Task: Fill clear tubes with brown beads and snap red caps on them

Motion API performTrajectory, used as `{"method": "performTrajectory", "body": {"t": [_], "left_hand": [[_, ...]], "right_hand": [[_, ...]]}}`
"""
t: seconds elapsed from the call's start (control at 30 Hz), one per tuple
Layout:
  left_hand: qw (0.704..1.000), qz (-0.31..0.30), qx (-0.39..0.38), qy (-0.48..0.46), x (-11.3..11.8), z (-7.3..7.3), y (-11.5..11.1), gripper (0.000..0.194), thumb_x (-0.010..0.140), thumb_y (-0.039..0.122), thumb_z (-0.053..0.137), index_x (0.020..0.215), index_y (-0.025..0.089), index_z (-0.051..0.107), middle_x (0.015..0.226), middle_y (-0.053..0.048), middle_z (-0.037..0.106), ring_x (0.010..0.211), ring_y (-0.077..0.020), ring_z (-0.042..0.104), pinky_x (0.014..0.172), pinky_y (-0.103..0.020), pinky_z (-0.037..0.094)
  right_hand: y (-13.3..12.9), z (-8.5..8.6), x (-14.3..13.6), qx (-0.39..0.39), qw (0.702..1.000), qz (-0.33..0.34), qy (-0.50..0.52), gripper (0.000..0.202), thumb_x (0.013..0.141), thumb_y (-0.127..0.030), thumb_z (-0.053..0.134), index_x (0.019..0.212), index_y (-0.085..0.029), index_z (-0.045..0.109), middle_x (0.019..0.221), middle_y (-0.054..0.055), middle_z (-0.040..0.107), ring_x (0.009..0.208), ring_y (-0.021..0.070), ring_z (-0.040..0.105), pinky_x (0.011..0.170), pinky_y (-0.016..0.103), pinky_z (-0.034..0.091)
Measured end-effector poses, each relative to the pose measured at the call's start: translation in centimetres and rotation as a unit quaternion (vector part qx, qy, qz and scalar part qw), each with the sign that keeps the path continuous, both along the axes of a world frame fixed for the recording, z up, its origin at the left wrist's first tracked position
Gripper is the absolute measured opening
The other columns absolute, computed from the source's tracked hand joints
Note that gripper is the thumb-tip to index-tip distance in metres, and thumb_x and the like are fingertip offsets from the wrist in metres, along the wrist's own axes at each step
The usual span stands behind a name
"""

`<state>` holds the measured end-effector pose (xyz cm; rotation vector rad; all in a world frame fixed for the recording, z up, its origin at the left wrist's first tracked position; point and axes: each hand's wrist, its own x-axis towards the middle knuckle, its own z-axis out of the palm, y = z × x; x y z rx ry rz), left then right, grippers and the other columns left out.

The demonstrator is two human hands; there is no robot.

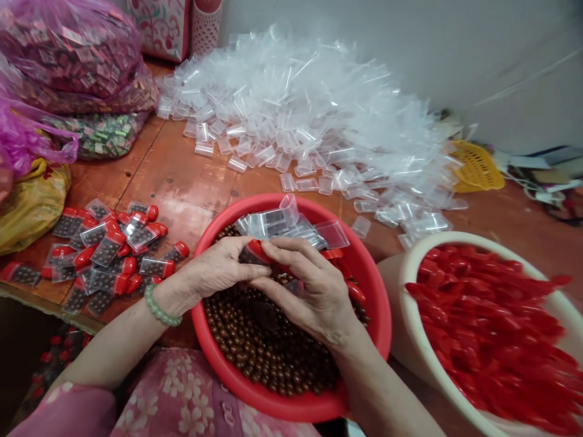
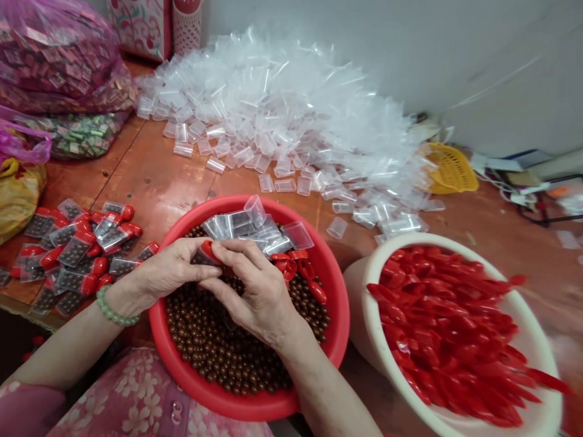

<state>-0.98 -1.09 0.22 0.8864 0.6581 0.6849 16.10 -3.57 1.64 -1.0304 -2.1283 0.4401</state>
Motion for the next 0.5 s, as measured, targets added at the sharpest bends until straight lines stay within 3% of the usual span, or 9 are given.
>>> {"method": "performTrajectory", "body": {"t": [0.13, 0.33, 0.5], "left_hand": [[1.000, -0.014, -0.014, -0.013, -0.10, -0.13, -0.19, 0.021, 0.071, 0.021, 0.070, 0.090, 0.014, 0.065, 0.090, -0.002, 0.063, 0.085, -0.0145, 0.055, 0.086, -0.031, 0.040], [1.000, -0.003, 0.022, 0.009, -0.07, -0.30, 0.07, 0.021, 0.074, 0.028, 0.072, 0.087, 0.014, 0.065, 0.088, -0.002, 0.063, 0.084, -0.0138, 0.055, 0.084, -0.029, 0.041], [0.998, 0.001, 0.064, 0.011, 0.10, 0.00, 0.48, 0.033, 0.078, 0.045, 0.070, 0.089, 0.015, 0.064, 0.079, 0.001, 0.059, 0.070, -0.0099, 0.052, 0.070, -0.025, 0.041]], "right_hand": [[-0.02, 0.02, 0.08, -0.001, 0.999, 0.013, -0.030, 0.045, 0.082, -0.031, 0.072, 0.123, -0.022, 0.056, 0.106, 0.011, 0.064, 0.096, 0.0229, 0.066, 0.078, 0.037, 0.060], [0.24, 0.11, -0.22, -0.010, 0.999, 0.027, -0.016, 0.043, 0.083, -0.023, 0.071, 0.124, -0.023, 0.056, 0.106, 0.009, 0.064, 0.097, 0.0214, 0.066, 0.081, 0.035, 0.060], [0.02, 0.32, 0.69, -0.102, 0.992, 0.000, 0.069, 0.043, 0.084, -0.019, 0.069, 0.125, -0.029, 0.060, 0.118, 0.007, 0.061, 0.111, 0.0204, 0.062, 0.094, 0.037, 0.055]]}}
